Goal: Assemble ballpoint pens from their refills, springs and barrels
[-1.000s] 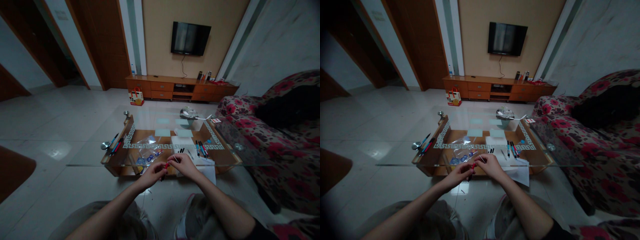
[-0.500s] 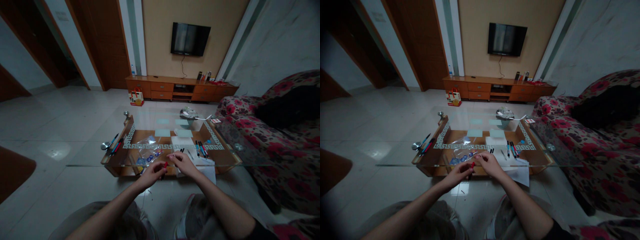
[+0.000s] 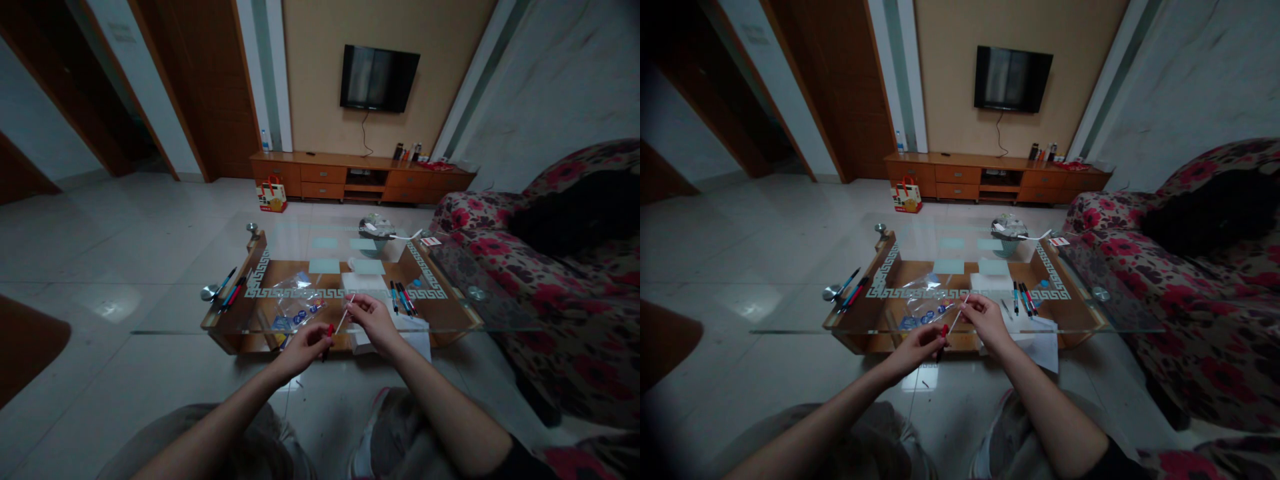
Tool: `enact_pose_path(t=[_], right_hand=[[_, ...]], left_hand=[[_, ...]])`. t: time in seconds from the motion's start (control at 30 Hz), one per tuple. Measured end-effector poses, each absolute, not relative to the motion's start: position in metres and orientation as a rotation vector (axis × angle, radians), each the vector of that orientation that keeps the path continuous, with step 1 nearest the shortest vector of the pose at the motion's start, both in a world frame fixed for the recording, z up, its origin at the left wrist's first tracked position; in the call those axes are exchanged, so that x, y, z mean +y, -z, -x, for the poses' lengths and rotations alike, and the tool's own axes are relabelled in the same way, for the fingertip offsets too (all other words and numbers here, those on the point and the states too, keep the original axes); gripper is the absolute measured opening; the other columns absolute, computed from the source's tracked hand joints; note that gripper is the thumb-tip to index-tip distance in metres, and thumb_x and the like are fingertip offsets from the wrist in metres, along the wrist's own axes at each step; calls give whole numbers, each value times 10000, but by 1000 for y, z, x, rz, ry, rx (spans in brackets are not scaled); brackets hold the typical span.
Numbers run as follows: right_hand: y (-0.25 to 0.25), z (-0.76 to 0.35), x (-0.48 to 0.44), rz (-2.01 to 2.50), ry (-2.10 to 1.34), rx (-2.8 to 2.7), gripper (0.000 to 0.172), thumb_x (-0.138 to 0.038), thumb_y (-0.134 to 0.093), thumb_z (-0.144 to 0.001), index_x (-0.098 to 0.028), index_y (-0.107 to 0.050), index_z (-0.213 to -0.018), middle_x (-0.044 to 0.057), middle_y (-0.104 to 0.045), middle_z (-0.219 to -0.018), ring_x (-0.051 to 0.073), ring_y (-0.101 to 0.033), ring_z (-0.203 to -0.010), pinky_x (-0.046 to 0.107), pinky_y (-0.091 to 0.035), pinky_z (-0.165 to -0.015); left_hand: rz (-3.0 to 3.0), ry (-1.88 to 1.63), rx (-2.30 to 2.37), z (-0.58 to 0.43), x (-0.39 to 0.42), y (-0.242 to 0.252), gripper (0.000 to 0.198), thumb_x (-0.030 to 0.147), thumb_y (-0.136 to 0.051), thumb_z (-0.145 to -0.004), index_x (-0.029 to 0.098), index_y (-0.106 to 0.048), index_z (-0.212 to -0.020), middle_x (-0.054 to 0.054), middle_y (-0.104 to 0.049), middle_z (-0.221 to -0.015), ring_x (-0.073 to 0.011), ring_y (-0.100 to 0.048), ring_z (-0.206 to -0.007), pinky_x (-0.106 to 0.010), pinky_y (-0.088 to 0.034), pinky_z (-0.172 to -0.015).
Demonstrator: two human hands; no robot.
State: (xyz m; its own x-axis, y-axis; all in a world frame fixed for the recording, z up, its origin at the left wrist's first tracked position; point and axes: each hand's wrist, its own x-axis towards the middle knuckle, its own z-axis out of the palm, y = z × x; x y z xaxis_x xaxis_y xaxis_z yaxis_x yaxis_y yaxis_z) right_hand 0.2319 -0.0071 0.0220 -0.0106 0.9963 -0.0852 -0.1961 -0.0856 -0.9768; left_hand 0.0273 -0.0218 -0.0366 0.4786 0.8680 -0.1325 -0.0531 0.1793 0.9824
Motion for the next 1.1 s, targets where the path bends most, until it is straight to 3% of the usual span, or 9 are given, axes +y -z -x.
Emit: enact_pose_path(t=[0.47, 0.7, 0.83, 1.1], right_hand=[[-24, -230, -6, 1118, -1280, -1024, 406, -456, -815, -680, -172, -714, -952, 49, -714, -865, 175, -653, -772, 304, -557, -706], [-19, -230, -7, 1101, -1352, -1146, 388, -451, -758, -759, -170, -661, -1008, 65, -738, -851, 172, -677, -710, 302, -541, -677], [-16, -227, -9, 1110, -1380, -1249, 318, -422, -760, -759, -170, -646, -915, 60, -737, -814, 175, -684, -695, 295, -536, -664], [-8, -227, -7, 1124, -1356, -1342, 311, -434, -735, -776, -159, -650, -895, 88, -743, -874, 190, -694, -768, 308, -531, -710]], left_hand=[[-1278, -773, 869, -26, -21, 40, 461, 495, -709, -805, 152, -628, -1102, -69, -680, -895, -168, -619, -752, -227, -430, -578], [-1301, -746, 866, -27, -23, 27, 446, 474, -695, -823, 138, -654, -1113, -72, -682, -896, -154, -588, -740, -237, -417, -622], [-1368, -707, 814, -26, -24, 21, 362, 460, -642, -868, 138, -703, -1019, -59, -672, -897, -149, -568, -774, -247, -417, -693], [-1380, -694, 766, -27, -27, 26, 359, 469, -623, -881, 132, -668, -998, -42, -642, -833, -134, -538, -710, -238, -401, -648]])
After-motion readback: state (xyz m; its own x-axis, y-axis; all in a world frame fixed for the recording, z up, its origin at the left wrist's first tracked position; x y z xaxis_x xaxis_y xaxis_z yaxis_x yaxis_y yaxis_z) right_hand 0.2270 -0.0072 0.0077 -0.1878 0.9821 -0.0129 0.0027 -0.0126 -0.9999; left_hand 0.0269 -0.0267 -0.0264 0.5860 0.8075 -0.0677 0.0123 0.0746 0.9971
